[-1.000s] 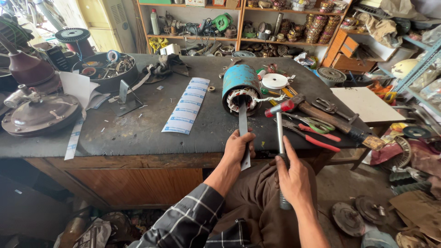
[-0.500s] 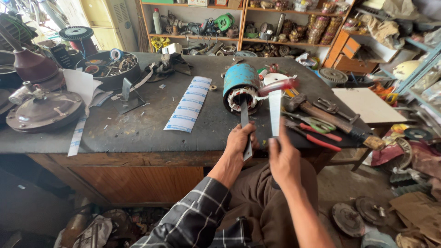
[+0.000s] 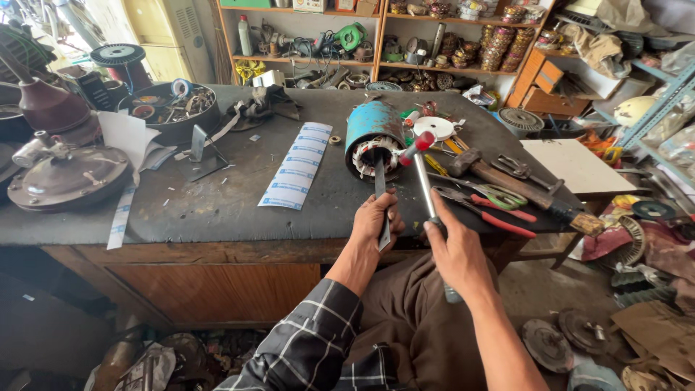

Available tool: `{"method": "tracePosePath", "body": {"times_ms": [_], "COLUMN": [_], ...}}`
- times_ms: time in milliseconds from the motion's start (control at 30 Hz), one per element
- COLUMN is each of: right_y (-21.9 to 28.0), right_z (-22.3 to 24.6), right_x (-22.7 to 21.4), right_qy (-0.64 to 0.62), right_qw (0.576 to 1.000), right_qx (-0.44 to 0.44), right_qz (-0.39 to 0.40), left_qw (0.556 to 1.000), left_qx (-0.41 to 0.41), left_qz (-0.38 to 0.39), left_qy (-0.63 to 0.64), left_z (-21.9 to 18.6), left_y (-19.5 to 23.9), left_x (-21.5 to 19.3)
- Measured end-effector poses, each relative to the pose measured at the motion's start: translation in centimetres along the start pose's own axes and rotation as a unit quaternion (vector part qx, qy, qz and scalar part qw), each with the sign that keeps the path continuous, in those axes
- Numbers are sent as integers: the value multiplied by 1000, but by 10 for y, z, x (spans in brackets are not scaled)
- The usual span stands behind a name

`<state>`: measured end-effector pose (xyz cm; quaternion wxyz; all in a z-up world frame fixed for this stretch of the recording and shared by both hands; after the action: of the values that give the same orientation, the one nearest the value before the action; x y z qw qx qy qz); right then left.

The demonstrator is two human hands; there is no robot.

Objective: The person uses a metal bar and a hammer to tap inside a cylindrical electric motor stator, repeatedly adjusting the stator's position on the workbench. The person continues tapping the internal components with the hammer while holding the bar in place.

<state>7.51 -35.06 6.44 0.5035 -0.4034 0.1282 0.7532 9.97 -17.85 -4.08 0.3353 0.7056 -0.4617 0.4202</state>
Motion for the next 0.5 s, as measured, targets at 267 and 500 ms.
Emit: {"method": "tracePosePath", "body": {"times_ms": [267,500], "right_y": [-5,-1], "right_z": [16,-3], "right_x": [5,17], "right_qy": [-27,22], "right_qw": [970,985], "right_qx": [-202,-170], "right_qz": [-135,-36], "left_qw": [1000,999], "left_qx": [8,8], "left_qz": [9,29], "left_qy": [-6,11], "left_z": [1,4], "left_y": [-2,13], "left_x": [-1,-3]}}
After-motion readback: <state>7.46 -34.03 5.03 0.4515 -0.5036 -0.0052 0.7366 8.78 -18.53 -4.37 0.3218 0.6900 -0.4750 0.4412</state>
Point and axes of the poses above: each hand's wrist, its own y-axis away from the middle knuckle, its own x-axis out of the palm, z = x × y, the point moved 6 cm from there along -y, towards the middle knuckle, and after that the axes turned 5 degrees about y, right-handed, at the moved point
